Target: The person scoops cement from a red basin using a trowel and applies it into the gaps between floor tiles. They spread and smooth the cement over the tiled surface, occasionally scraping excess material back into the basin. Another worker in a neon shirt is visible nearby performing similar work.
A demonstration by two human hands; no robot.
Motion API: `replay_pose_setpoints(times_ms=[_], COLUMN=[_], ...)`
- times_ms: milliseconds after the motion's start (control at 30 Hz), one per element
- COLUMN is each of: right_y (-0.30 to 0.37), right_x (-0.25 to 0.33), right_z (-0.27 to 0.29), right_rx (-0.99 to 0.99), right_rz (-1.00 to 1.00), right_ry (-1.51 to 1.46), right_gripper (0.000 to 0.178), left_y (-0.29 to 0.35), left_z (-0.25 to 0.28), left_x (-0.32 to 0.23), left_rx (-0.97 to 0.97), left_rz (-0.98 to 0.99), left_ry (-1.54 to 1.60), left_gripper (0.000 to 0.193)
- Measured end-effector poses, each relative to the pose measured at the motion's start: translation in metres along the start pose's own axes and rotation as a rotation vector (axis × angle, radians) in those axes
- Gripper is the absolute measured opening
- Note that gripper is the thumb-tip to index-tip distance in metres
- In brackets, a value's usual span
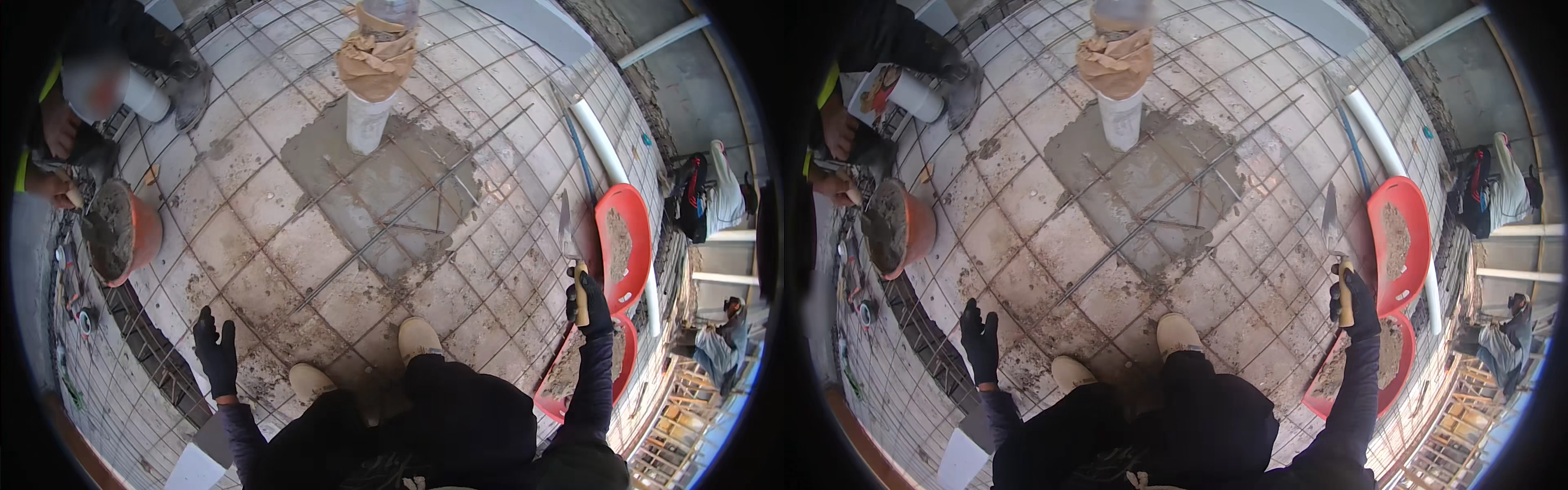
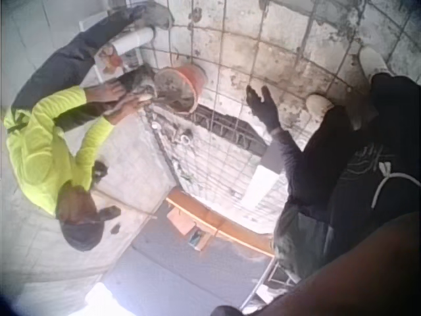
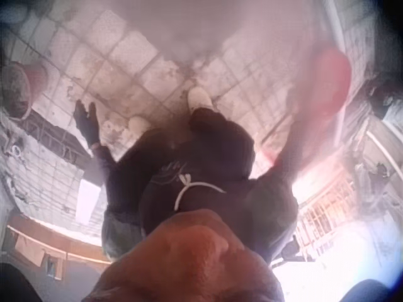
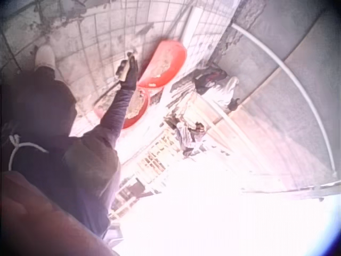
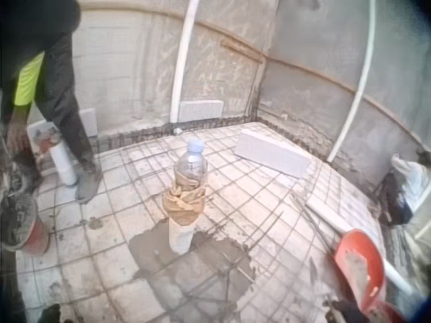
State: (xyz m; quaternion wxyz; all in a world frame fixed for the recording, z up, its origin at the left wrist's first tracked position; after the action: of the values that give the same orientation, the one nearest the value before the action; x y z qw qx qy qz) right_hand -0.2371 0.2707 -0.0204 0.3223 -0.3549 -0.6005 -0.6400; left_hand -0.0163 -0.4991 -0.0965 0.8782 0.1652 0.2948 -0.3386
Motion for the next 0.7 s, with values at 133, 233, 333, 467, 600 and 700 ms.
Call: replay_pose_setpoints(times_ms=[133, 233, 333, 467, 600, 700], right_y=[-0.012, -0.008, 0.006, 0.039, 0.051, 0.055], right_x=[0.001, 0.004, 0.008, -0.004, -0.039, -0.061], right_z=[-0.195, -0.341, -0.461, -0.591, -0.672, -0.72], right_rx=[0.417, 0.731, 0.948, 1.139, 1.217, 1.208], right_rz=[-0.042, 0.202, 0.506, 1.012, 1.163, 1.349], right_ry=[0.44, 0.794, 1.094, 1.152, 1.339, 1.353], right_gripper=[0.032, 0.027, 0.036, 0.038, 0.036, 0.036], left_y=[0.011, 0.002, -0.012, -0.043, -0.079, -0.097], left_z=[0.001, 0.003, 0.01, 0.013, 0.007, 0.004], left_x=[0.028, 0.047, 0.062, 0.078, 0.086, 0.086], left_rx=[-0.075, -0.131, -0.232, -0.283, -0.159, -0.051], left_rz=[0.049, 0.087, 0.097, 0.124, 0.267, 0.314], left_ry=[0.002, -0.023, -0.114, -0.128, -0.253, -0.308], left_gripper=[0.056, 0.053, 0.054, 0.054, 0.059, 0.058])
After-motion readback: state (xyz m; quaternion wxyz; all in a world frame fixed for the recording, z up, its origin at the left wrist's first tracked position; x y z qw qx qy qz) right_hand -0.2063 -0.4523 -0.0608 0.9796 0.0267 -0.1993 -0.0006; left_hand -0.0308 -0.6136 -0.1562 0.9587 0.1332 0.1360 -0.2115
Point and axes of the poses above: each hand's wrist, its own y-axis away from the middle knuckle, its own z-axis out of the back of the hand, x = y × z, the point moved 7 cm from there along -y, towards the middle knuckle, and after that the axes turned 5 degrees about z, right-handed, at the moved point
